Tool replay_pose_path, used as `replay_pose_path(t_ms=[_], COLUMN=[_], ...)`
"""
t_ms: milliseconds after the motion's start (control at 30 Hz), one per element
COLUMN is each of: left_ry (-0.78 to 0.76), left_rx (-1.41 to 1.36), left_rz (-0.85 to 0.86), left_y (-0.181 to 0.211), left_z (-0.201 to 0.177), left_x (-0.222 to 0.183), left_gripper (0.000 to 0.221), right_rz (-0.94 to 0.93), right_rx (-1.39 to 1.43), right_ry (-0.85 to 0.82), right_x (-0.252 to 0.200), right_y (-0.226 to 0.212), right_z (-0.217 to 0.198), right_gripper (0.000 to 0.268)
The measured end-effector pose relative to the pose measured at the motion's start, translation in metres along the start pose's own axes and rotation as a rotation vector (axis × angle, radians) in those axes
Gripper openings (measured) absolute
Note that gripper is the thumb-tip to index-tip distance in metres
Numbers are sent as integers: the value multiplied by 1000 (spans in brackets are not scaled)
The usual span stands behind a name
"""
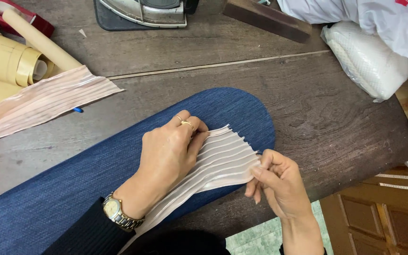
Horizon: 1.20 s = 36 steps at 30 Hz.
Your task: A person uses a small tool to adjust threads on a velvet garment before arranging several pleated fabric strips on an ironing board for pressing.
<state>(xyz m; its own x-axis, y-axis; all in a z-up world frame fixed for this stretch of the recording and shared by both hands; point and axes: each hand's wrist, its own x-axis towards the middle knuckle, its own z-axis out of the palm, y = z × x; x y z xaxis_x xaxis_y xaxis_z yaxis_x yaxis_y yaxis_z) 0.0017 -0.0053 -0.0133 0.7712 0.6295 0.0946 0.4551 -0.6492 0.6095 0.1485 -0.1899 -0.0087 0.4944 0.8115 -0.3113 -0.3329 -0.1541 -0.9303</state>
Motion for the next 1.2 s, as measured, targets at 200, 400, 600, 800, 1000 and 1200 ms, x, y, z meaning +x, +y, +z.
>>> replay_pose_path(t_ms=[200, 400, 600, 800, 1000, 1200], left_ry=[78, 93, 80, 47, 0, -114], left_rx=[50, 81, 52, 14, -69, -309], left_rz=[82, 128, 120, 107, 66, -94], left_y=[0, -1, 0, 1, 6, 1], left_z=[3, 6, 5, 2, -10, -26], left_x=[-2, -3, -3, -3, -2, -3], left_gripper=[14, 12, 12, 13, 10, 10], right_rz=[143, 352, -293, -324, -292, -271], right_rx=[-158, -756, -867, -1038, -955, -809], right_ry=[91, 106, 42, -170, -188, -44], right_x=[-3, 11, 39, 59, 66, 67], right_y=[-6, -42, -60, -61, -53, -42], right_z=[0, -2, 25, 48, 50, 50], right_gripper=[22, 17, 7, 26, 9, 7])
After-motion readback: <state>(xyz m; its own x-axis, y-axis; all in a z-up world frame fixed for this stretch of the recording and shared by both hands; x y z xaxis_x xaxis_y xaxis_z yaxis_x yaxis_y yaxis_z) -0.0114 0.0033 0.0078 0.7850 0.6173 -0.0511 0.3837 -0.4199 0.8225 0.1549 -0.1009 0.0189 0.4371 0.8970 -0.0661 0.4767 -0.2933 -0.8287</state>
